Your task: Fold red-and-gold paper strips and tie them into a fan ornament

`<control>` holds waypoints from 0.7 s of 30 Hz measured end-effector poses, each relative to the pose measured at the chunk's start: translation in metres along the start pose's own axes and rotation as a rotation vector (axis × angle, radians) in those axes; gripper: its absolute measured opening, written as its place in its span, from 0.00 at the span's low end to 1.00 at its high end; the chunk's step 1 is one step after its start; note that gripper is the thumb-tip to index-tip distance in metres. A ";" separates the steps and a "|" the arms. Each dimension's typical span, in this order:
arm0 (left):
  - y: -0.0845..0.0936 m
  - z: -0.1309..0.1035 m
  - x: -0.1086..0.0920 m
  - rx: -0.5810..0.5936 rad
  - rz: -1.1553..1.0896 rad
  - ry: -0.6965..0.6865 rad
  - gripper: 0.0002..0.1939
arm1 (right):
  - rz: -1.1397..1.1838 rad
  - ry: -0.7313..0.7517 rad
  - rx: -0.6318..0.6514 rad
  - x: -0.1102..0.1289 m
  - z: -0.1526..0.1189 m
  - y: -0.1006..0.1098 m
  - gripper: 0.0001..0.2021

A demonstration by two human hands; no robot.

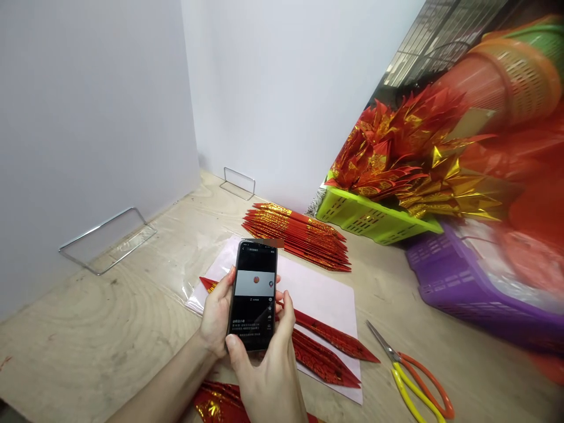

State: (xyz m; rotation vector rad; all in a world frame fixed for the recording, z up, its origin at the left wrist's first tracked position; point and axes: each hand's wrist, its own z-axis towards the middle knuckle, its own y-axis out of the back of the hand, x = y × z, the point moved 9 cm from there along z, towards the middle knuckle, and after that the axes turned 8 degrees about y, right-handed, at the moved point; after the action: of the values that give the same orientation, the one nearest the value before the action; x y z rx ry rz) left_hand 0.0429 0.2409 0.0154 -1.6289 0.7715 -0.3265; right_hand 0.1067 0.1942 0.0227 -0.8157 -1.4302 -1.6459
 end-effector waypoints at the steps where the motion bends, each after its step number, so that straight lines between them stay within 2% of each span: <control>1: 0.001 0.000 -0.001 -0.001 0.001 -0.004 0.36 | -0.021 -0.009 0.006 0.002 0.000 0.000 0.50; 5: -0.001 0.000 -0.003 0.016 0.020 -0.022 0.36 | -0.068 -0.010 0.046 0.010 0.002 -0.001 0.54; 9: -0.003 -0.003 0.000 0.031 0.023 -0.027 0.35 | -0.086 -0.019 0.070 0.015 0.004 0.002 0.55; 13: -0.003 -0.004 0.010 0.029 0.004 0.009 0.34 | -0.114 -0.066 0.012 0.019 0.006 0.013 0.53; 16: -0.008 -0.002 0.017 0.070 0.035 0.019 0.33 | -0.153 -0.147 -0.044 0.015 0.007 0.022 0.47; 19: -0.015 0.002 0.021 0.109 0.147 0.002 0.29 | -0.195 -0.228 -0.083 0.002 0.007 0.038 0.40; 21: -0.017 0.003 0.019 0.108 0.230 -0.047 0.28 | -0.214 -0.282 -0.147 -0.016 0.004 0.063 0.38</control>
State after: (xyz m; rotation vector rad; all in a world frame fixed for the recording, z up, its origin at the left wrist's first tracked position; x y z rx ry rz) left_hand 0.0637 0.2313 0.0267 -1.4258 0.8814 -0.1622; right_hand 0.1697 0.1976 0.0397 -1.0409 -1.6515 -1.8725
